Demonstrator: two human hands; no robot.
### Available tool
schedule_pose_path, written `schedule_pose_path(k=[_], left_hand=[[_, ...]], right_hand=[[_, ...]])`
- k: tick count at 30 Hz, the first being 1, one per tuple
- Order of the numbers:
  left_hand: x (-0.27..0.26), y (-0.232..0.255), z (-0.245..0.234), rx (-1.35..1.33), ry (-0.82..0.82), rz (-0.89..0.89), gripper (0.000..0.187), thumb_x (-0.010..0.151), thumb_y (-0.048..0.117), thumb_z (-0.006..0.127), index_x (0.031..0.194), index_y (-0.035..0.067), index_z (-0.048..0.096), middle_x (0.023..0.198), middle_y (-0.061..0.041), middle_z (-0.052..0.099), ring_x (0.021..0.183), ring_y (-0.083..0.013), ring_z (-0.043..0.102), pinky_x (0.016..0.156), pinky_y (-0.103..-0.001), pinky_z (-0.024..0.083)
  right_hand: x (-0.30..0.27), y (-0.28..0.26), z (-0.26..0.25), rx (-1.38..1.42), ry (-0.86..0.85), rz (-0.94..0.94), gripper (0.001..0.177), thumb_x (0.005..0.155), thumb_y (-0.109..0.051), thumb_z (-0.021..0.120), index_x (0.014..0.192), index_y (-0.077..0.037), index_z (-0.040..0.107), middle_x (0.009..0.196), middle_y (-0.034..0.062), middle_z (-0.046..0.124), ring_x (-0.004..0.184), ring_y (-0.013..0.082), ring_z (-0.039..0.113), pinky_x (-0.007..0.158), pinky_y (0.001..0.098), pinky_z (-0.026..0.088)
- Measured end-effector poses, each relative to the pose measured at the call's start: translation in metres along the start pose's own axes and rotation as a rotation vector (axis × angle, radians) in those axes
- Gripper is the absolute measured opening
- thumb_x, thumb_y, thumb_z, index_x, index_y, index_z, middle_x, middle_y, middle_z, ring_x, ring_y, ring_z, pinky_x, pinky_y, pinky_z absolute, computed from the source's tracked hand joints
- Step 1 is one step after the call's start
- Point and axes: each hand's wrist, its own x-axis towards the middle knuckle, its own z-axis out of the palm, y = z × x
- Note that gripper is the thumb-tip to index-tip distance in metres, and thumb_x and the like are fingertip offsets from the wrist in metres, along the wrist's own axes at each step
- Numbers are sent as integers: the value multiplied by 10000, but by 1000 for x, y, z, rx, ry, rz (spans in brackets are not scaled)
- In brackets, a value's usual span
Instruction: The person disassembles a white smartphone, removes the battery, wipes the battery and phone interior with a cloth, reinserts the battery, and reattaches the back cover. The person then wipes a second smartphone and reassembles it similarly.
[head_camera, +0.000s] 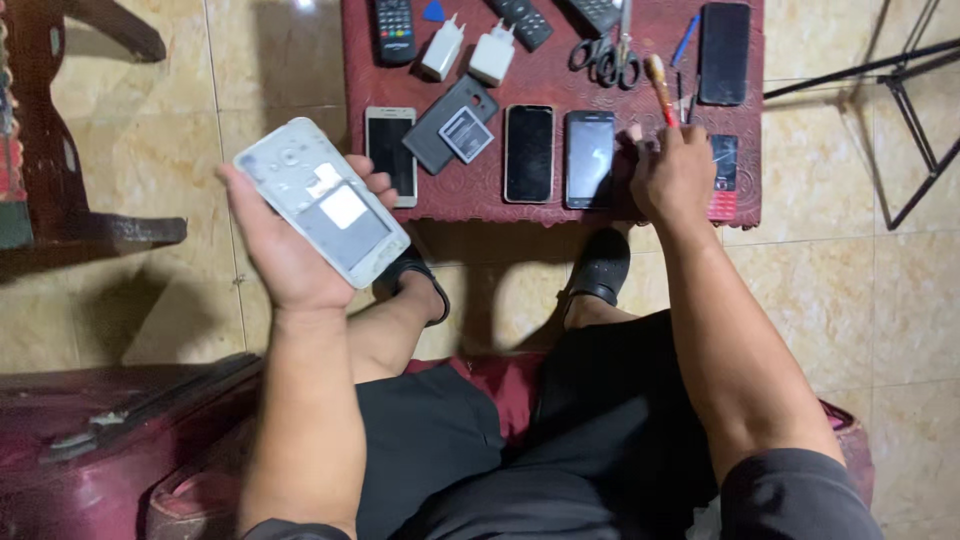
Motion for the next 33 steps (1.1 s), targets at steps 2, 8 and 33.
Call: schedule_pose_path(k=[2, 8, 33], left_hand=[[-2, 5, -5, -31, 26, 25, 873, 1001, 737, 290, 1257, -30, 620, 1053, -210, 710, 946, -367, 708, 900, -518, 603], [7, 3, -11, -13, 32, 43, 857, 984, 739, 315, 1240, -14, 634, 1032, -194, 710, 919, -349, 716, 860, -503, 615], [81, -97, -54, 78, 156, -228, 520, 888, 609, 599, 1024, 111, 661, 862, -76, 719, 747, -221, 724, 693, -398, 629]], right_hand=[[5, -22, -1, 97, -3, -123, 218, 912, -133, 703, 1086, -4, 681, 1068, 262, 634, 985, 463, 612, 834, 537, 495], [24, -141, 33, 183, -201, -337, 303, 895, -227, 770, 1117, -47, 666, 1096, 199, 645, 1019, 415, 611, 854, 522, 487], [42, -198, 81, -151, -333, -482, 307, 848, -151, 637, 1105, 13, 599, 995, 201, 668, 937, 358, 672, 742, 433, 555]])
